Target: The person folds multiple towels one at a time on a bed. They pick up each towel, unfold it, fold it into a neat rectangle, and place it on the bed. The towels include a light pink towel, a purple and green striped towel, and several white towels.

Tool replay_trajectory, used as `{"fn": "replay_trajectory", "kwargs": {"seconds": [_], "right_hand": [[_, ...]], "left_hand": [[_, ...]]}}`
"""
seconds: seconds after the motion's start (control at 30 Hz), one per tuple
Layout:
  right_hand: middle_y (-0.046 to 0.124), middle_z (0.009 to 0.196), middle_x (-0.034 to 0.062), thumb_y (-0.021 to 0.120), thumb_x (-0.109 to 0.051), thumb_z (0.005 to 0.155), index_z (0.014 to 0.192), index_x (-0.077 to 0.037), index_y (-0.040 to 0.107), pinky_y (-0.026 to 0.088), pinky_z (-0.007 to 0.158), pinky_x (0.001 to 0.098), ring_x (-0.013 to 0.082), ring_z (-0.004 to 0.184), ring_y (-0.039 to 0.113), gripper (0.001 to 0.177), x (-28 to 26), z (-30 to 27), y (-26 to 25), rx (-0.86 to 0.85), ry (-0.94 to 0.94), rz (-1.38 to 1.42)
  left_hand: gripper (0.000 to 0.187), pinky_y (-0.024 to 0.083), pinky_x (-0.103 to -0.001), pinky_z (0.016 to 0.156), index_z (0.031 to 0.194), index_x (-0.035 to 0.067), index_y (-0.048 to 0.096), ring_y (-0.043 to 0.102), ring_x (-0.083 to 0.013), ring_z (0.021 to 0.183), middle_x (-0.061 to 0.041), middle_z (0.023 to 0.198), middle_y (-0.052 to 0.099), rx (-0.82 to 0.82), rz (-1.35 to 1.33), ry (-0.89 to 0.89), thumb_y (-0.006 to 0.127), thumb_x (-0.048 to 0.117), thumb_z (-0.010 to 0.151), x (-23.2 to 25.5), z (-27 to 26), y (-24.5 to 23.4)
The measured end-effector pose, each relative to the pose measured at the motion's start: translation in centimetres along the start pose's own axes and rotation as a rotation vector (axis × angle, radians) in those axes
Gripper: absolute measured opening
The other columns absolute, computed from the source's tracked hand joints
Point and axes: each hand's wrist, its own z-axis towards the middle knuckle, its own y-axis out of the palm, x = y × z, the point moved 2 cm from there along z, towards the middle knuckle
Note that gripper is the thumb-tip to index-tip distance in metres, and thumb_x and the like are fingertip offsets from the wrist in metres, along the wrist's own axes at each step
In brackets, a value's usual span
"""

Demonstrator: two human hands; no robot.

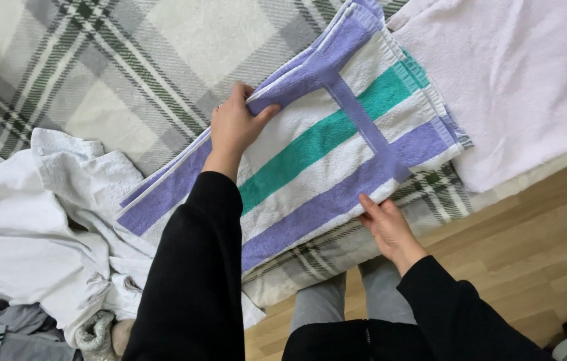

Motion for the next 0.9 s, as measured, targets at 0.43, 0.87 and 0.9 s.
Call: {"fn": "replay_trajectory", "kwargs": {"seconds": [0.43, 0.87, 0.9], "right_hand": [[0.067, 0.124, 0.0183, 0.062, -0.010, 0.089, 0.135, -0.002, 0.057, 0.056, 0.109, 0.0513, 0.0280, 0.116, 0.065, 0.047, -22.5, -19.1, 8.5, -0.269, -0.749, 0.044], [0.057, 0.117, 0.0143, 0.057, -0.015, 0.111, 0.146, -0.008, 0.032, 0.050, 0.074, 0.0274, 0.0172, 0.087, 0.059, 0.043, -29.2, -31.2, 13.2, -0.167, -1.339, -0.443], [0.067, 0.097, 0.0158, 0.056, -0.012, 0.109, 0.151, -0.010, 0.030, 0.047, 0.068, 0.0253, 0.0141, 0.073, 0.059, 0.049, -27.4, -30.1, 12.7, -0.149, -1.212, -0.447]], "left_hand": [[0.017, 0.063, -0.031, 0.077, 0.094, 0.012, 0.074, 0.079, -0.0184, 0.081, -0.007, 0.086, 0.076, -0.089, -1.146, -0.006, 0.074, 0.028, 0.099, 3.3, -10.1, -20.9], [0.035, 0.054, -0.029, 0.088, 0.113, 0.006, 0.068, 0.067, -0.0137, 0.100, -0.007, 0.109, 0.074, 0.496, -1.086, 0.063, 0.063, 0.038, 0.098, 1.1, -24.6, -21.7], [0.024, 0.054, -0.026, 0.080, 0.108, 0.008, 0.072, 0.067, -0.0107, 0.093, -0.004, 0.101, 0.076, 0.451, -1.058, -0.024, 0.066, 0.029, 0.099, 0.0, -25.2, -19.1]]}}
